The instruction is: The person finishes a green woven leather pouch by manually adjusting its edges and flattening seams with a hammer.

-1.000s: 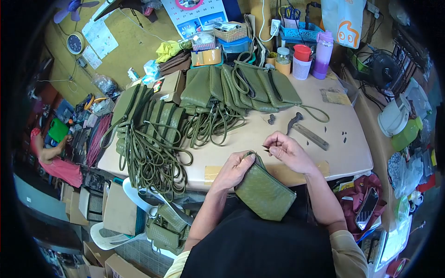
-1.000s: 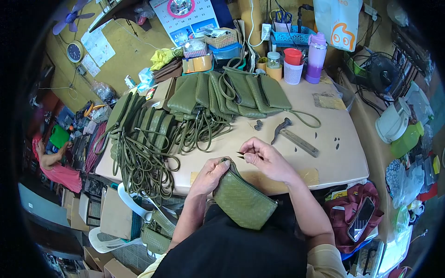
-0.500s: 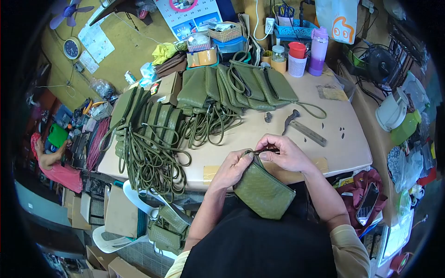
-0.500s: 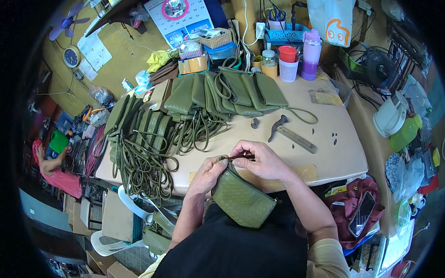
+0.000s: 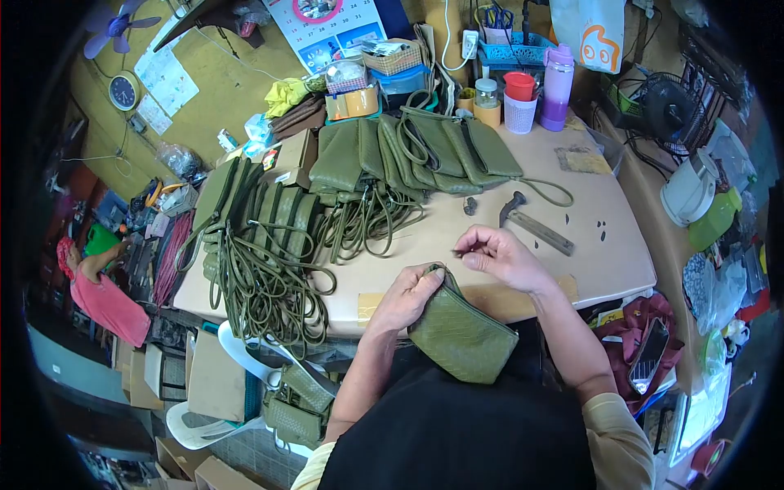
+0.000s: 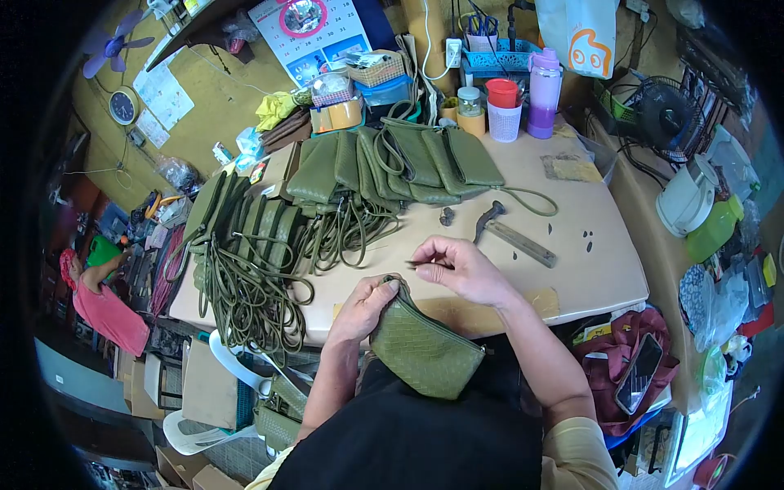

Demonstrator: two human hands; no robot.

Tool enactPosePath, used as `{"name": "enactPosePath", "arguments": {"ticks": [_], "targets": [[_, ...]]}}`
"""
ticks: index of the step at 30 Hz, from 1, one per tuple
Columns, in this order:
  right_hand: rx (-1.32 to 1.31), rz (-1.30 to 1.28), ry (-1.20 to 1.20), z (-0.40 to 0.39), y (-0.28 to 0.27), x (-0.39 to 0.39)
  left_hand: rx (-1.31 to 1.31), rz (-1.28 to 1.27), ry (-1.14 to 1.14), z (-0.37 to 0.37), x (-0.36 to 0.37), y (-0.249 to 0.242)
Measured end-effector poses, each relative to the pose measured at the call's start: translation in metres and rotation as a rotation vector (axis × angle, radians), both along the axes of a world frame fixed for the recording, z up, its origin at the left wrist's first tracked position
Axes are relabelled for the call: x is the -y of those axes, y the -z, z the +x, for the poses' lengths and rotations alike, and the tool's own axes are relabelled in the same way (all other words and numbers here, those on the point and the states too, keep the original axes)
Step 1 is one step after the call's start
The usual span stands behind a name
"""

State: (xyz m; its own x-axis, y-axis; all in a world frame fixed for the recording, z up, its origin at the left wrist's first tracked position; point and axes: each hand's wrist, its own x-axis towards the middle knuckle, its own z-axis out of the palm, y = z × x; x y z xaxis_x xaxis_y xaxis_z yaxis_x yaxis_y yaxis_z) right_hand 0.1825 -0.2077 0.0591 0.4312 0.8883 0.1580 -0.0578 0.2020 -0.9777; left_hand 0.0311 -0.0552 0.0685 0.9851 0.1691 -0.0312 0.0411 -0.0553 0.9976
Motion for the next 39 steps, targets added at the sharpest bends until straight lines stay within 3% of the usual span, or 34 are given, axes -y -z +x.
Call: {"name": "enactPosePath", "arguments": {"ticks": [1,7,17,23,26,28,29,31,32,34,35,38,39], "targets": [[0.102,-0.034,-0.048,-0.002,-0.001,0.001,0.0,-0.037,0.018,0.0,-0.001,0.002],[0.149,-0.061,-0.161,-0.003,-0.007,0.0,0.028,-0.065,0.043,0.001,-0.002,0.008],[0.097,-0.038,-0.138,-0.005,-0.008,0.0,-0.006,-0.011,0.041,0.0,-0.002,0.008],[0.262,-0.056,-0.059,-0.003,-0.003,0.0,-0.005,0.024,0.047,0.0,-0.001,0.009],[0.136,-0.019,-0.031,-0.004,0.003,-0.001,0.006,0.033,0.03,-0.001,0.001,0.004],[-0.367,0.088,0.039,-0.007,0.002,-0.002,-0.013,0.214,-0.069,-0.003,0.003,-0.008],[-0.367,0.09,0.04,-0.011,-0.002,-0.002,-0.012,0.215,-0.068,-0.004,0.006,-0.012],[0.009,0.092,0.137,-0.023,-0.016,-0.003,0.061,0.457,-0.178,-0.006,0.014,-0.018],[0.007,0.092,0.137,-0.028,-0.017,-0.005,0.06,0.457,-0.177,-0.006,0.018,-0.021],[0.333,0.007,0.275,-0.035,-0.018,-0.008,0.118,0.721,-0.266,-0.006,0.024,-0.023],[0.361,-0.04,0.295,-0.032,-0.015,-0.008,0.181,0.759,-0.278,-0.006,0.023,-0.019],[0.206,-0.109,0.295,-0.003,0.014,-0.02,0.125,0.543,-0.222,-0.011,0.024,-0.026],[0.367,-0.367,0.319,0.015,0.03,-0.023,0.128,0.546,-0.228,-0.013,0.022,-0.026]]}}
